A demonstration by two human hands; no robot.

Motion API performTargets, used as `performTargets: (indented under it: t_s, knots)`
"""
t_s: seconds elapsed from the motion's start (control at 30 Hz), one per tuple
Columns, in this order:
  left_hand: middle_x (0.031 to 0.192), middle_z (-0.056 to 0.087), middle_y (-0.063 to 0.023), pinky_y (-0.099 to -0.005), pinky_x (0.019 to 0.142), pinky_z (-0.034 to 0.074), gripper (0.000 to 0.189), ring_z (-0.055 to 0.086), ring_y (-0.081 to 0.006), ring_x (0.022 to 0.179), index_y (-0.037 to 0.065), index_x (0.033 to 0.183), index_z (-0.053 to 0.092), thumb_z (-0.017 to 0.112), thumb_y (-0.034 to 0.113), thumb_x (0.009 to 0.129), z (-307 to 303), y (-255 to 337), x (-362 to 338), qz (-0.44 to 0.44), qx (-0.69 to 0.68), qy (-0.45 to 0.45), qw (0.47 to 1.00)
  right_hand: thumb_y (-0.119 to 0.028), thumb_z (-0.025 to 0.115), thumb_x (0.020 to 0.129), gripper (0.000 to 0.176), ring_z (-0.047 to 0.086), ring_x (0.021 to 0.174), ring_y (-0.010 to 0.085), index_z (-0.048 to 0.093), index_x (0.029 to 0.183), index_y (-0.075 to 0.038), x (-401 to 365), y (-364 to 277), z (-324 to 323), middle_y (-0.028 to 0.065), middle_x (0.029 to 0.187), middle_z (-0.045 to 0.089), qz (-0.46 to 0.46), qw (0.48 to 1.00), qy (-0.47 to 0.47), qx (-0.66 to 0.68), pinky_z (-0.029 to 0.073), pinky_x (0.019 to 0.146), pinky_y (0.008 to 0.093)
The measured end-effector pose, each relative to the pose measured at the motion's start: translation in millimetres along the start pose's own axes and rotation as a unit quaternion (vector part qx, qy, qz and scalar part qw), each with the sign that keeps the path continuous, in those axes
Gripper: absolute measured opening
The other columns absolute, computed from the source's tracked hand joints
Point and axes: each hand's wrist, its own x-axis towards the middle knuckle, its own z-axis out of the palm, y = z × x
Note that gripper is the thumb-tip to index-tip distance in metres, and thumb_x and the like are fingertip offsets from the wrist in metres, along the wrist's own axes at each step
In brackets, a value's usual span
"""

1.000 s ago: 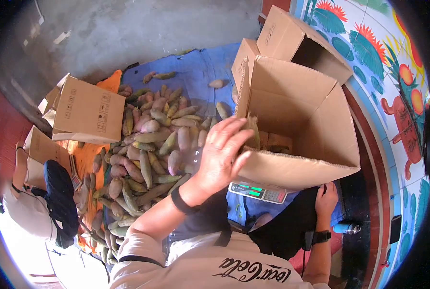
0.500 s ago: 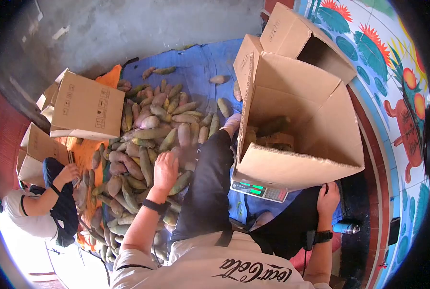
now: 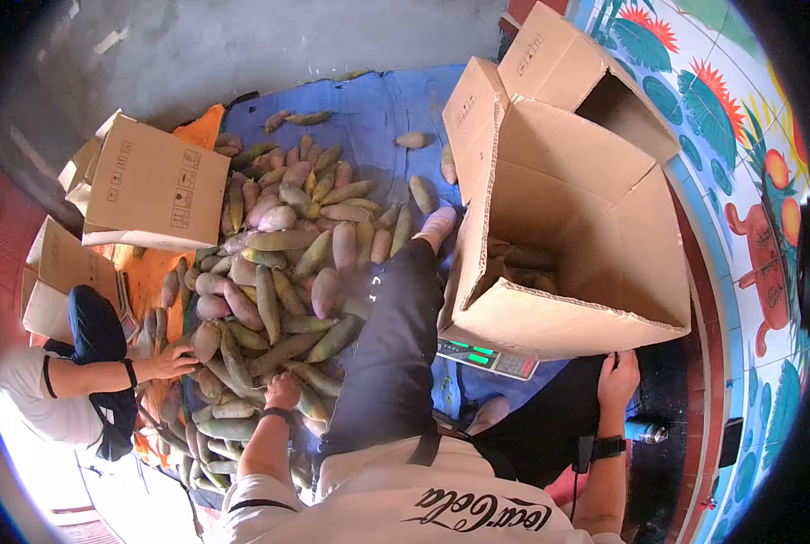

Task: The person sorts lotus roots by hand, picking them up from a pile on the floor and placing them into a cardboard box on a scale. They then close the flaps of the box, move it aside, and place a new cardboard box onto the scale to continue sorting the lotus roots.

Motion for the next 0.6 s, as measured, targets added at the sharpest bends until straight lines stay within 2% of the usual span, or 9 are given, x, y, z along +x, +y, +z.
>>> performTargets:
  t_s: [0.13,0.2,0.33,0.4,0.6]
  knots:
    - [0.126,0.043,-0.0142,-0.0399,0.096,0.037,0.06,0.039,-0.0321,0.119,0.011,0.13,0.035,0.055,0.032,0.077,1.6,-1.4,-4.8,-0.019,-0.035,-0.032,0.999,-0.003,0.051,0.078,0.017,0.054,0.086,0.0386,0.055,0.094,0.002,-0.3,2.8,1.5,0.0211,0.092,0.057,0.002,1.0,-0.013,0.001,0.043,0.074,0.0426]
    - [0.128,0.04,-0.0184,-0.0393,0.096,0.038,0.067,0.04,-0.0331,0.119,0.013,0.134,0.029,0.057,0.031,0.076,15.2,-11.9,5.2,-0.029,-0.057,-0.084,0.994,-0.003,0.051,0.078,0.017,0.054,0.085,0.0386,0.055,0.093,0.003,-1.0,5.7,3.8,0.0211,0.091,0.057,0.002,1.0,-0.007,-0.001,0.043,0.074,0.0425]
    - [0.128,0.037,-0.0226,-0.0389,0.096,0.038,0.069,0.04,-0.0339,0.119,0.013,0.134,0.028,0.058,0.031,0.075,39.8,-19.4,21.1,-0.033,-0.071,-0.072,0.994,-0.003,0.05,0.078,0.017,0.054,0.085,0.0386,0.055,0.093,0.003,0.0,2.5,1.4,0.0211,0.092,0.057,0.01,1.0,-0.017,-0.005,0.043,0.074,0.0424]
    - [0.128,0.036,-0.0242,-0.0393,0.096,0.038,0.069,0.039,-0.0341,0.119,0.012,0.133,0.03,0.06,0.031,0.074,41.4,-17.3,24.2,-0.023,-0.033,-0.091,0.995,-0.002,0.05,0.078,0.016,0.054,0.085,0.0384,0.055,0.093,0.003,1.5,-1.3,-0.4,0.021,0.091,0.057,0.007,1.0,-0.014,-0.004,0.043,0.074,0.0423]
    - [0.126,0.037,-0.0235,-0.0389,0.096,0.038,0.065,0.04,-0.0346,0.118,0.011,0.128,0.035,0.062,0.028,0.071,46.7,-14.0,28.5,-0.029,-0.066,-0.083,0.994,-0.002,0.051,0.077,0.014,0.054,0.082,0.0378,0.054,0.09,0.002,0.3,3.5,2.6,0.0202,0.088,0.056,0.0,1.0,-0.013,-0.009,0.043,0.072,0.0422]
